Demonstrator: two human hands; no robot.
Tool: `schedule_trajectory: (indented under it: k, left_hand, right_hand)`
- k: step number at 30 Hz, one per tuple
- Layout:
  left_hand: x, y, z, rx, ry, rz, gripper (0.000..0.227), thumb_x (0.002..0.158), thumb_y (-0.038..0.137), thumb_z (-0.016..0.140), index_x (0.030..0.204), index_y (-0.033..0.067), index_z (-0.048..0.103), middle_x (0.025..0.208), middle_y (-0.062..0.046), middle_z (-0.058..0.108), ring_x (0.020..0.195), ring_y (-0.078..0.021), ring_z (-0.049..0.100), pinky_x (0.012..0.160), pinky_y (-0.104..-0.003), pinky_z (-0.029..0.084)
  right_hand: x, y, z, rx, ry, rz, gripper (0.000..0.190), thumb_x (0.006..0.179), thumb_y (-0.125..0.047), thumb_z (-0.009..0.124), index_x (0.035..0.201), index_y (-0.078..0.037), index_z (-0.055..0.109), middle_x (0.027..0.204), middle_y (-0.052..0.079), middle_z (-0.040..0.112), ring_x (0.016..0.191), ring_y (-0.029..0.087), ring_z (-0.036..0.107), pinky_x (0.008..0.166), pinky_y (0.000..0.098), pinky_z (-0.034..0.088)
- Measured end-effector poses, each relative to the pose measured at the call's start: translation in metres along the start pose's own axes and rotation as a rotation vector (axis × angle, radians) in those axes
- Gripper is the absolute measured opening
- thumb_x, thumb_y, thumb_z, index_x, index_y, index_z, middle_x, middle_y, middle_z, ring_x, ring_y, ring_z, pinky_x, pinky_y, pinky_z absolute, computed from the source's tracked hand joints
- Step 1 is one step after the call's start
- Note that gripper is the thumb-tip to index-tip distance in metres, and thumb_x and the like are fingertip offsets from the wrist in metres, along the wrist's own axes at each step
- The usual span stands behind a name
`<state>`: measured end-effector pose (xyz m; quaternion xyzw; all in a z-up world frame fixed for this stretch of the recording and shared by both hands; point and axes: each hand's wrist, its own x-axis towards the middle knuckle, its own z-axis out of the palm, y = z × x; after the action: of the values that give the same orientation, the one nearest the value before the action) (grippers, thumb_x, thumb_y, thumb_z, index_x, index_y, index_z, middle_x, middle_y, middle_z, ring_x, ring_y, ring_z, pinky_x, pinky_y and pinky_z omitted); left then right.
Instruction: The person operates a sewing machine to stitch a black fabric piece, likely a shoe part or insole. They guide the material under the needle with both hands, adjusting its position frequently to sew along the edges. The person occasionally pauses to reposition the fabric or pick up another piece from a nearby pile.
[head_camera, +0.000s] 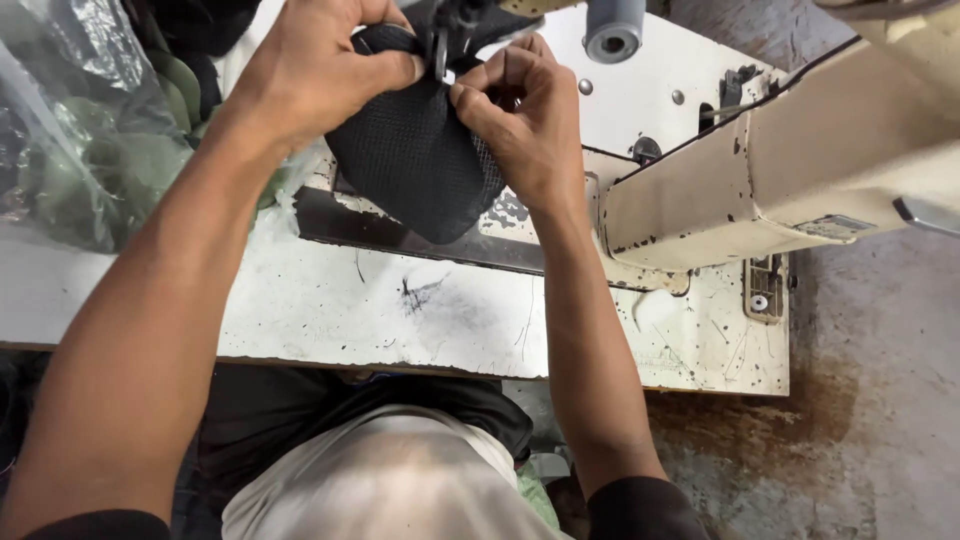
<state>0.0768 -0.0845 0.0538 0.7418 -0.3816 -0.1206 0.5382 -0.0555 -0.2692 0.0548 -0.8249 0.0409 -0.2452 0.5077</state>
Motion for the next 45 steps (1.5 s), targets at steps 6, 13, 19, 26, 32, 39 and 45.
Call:
schedule_trajectory:
  k: [6,13,19,26,32,39,45]
  left_hand:
    - [0.037,-0.022,-0.012,-0.207,-0.283,0.088,0.013,0.09,0.008,0.074,0.103,0.0061,0.073,0.083,0.002,0.067,0.074,-0.0058,0.059,0.066,-0.022,0.047]
    - [0.034,-0.033,-0.008,-0.24,-0.175,0.108,0.019,0.087,0.007,0.08,0.104,0.0065,0.072,0.093,0.003,0.071,0.088,-0.0066,0.066,0.079,-0.021,0.052]
    - [0.046,-0.046,-0.005,-0.17,-0.152,0.187,0.021,0.089,0.009,0.083,0.107,0.0062,0.072,0.1,0.0,0.072,0.096,-0.013,0.067,0.089,-0.028,0.052]
    - [-0.038,-0.009,0.005,-0.222,0.163,0.008,0.042,0.092,0.023,0.084,0.125,0.0117,0.06,0.112,-0.004,0.071,0.099,-0.0128,0.069,0.093,-0.032,0.056]
    - [-0.093,-0.03,0.037,-0.851,0.183,-0.09,0.051,0.095,0.026,0.077,0.142,0.0159,0.059,0.127,0.001,0.07,0.098,-0.0087,0.065,0.092,-0.029,0.058]
    - [-0.06,-0.016,0.034,-0.837,0.05,-0.09,0.018,0.09,0.002,0.084,0.107,0.0012,0.076,0.101,-0.012,0.075,0.085,-0.0165,0.074,0.079,-0.031,0.066]
    - [-0.055,-0.016,0.016,-0.883,-0.031,-0.145,0.032,0.082,-0.008,0.081,0.112,0.0003,0.071,0.106,-0.01,0.076,0.092,-0.0161,0.076,0.087,-0.031,0.068]
  right_hand:
    - [-0.005,-0.004,0.008,0.057,0.041,0.007,0.014,0.088,-0.009,0.076,0.082,0.0,0.067,0.095,0.001,0.053,0.082,0.009,0.057,0.074,0.0249,0.052]
    - [-0.01,-0.012,0.017,0.067,0.115,0.015,0.017,0.09,-0.013,0.079,0.083,0.001,0.072,0.094,-0.001,0.05,0.077,0.006,0.051,0.061,0.0221,0.046]
    - [-0.011,-0.002,0.021,0.034,0.162,-0.016,0.019,0.092,-0.012,0.079,0.081,0.001,0.07,0.093,-0.001,0.05,0.073,0.005,0.048,0.061,0.022,0.045]
    - [-0.056,0.001,0.02,0.032,0.251,0.022,0.017,0.095,-0.015,0.076,0.097,-0.001,0.068,0.093,0.001,0.059,0.075,0.007,0.057,0.065,0.0237,0.053]
    - [-0.083,0.016,0.036,0.358,0.087,0.178,0.022,0.093,-0.009,0.07,0.113,-0.001,0.066,0.103,0.007,0.07,0.093,0.01,0.068,0.083,0.0263,0.06]
    - [-0.085,0.014,0.038,0.64,0.005,0.242,0.008,0.099,-0.006,0.07,0.096,0.001,0.071,0.077,0.012,0.074,0.066,0.017,0.072,0.062,0.0312,0.061]
    - [-0.115,0.014,-0.041,0.234,0.178,-0.226,0.007,0.113,-0.01,0.066,0.117,-0.006,0.07,0.104,0.009,0.074,0.091,0.017,0.075,0.082,0.0323,0.065]
